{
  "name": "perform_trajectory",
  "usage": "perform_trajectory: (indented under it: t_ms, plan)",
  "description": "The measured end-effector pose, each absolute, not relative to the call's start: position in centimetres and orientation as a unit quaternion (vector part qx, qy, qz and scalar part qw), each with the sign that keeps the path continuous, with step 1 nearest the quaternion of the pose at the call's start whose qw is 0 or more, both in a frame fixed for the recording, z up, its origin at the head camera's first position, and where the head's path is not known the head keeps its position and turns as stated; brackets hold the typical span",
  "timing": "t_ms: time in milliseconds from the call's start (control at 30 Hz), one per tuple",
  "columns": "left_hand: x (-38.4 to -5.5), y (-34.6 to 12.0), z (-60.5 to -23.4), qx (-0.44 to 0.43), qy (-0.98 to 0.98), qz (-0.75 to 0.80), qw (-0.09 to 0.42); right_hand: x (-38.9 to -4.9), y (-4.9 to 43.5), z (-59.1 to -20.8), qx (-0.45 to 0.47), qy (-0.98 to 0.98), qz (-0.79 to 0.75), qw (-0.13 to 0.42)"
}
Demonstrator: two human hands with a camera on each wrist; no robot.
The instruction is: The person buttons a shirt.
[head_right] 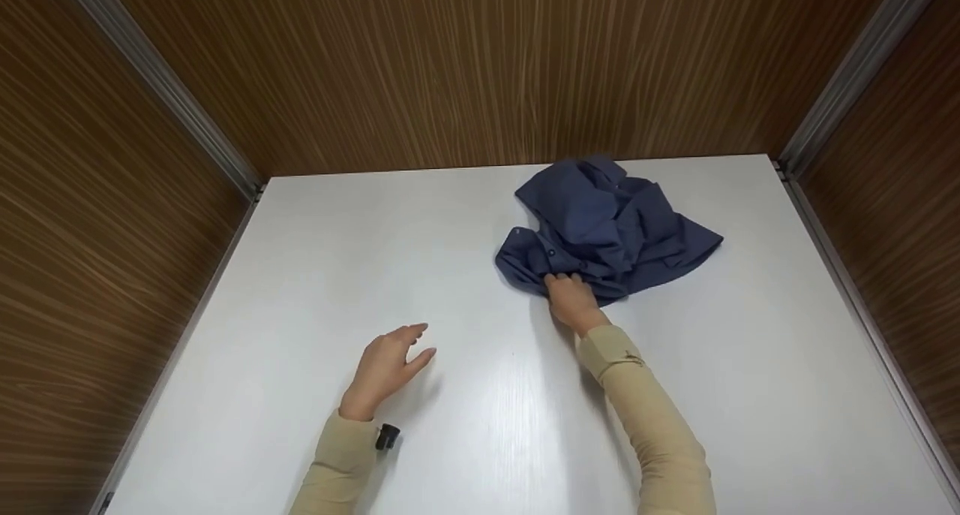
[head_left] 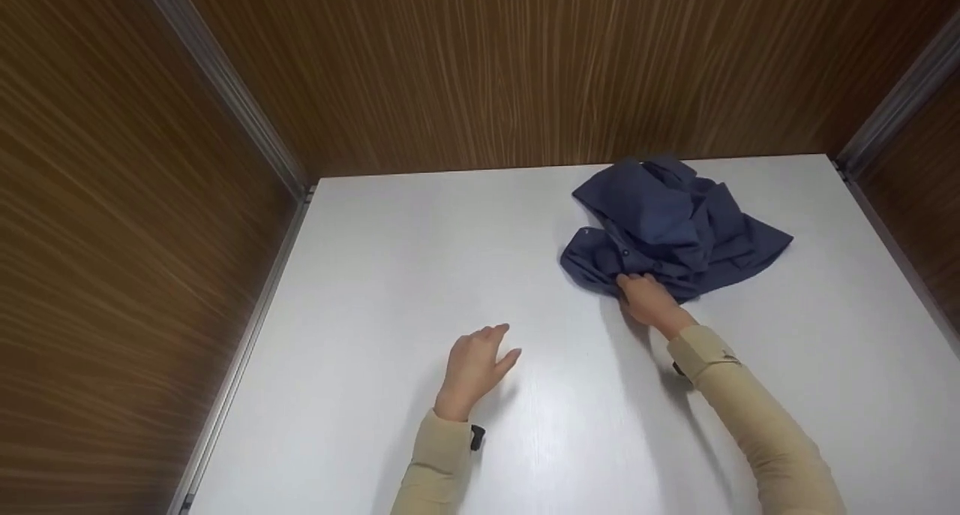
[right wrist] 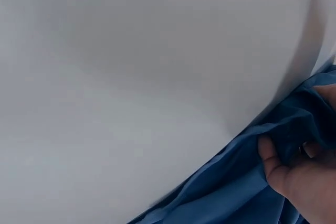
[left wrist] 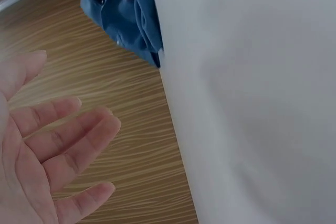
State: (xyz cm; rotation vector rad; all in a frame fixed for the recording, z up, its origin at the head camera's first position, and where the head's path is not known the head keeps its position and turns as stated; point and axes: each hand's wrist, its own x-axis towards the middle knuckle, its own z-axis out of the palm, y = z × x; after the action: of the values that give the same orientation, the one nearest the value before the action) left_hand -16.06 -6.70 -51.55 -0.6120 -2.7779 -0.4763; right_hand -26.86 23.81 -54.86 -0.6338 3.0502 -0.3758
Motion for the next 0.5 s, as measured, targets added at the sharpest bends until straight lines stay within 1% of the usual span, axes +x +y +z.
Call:
perform_trajectory:
  t_ms: [167, 300, 500]
  plan:
    - [-16.4, -6.2, -51.1, -0.227, -0.95, -0.167, 0.135, -25.2, 21.5, -55.1, -0.248, 0.963, -0.109, -0.011]
    - [-16.9, -5.9, -50.8, -0.241, -0.946, -0.163, 0.143, -23.7, 19.5, -55.1, -0.269, 0.959, -0.093, -0.008]
    - [-17.6, -4.8, -50.7, -0.257, -0.946, -0.144, 0.131, -21.3, 16.6, -54.9, -0.307, 0.948, -0.082, 0.001]
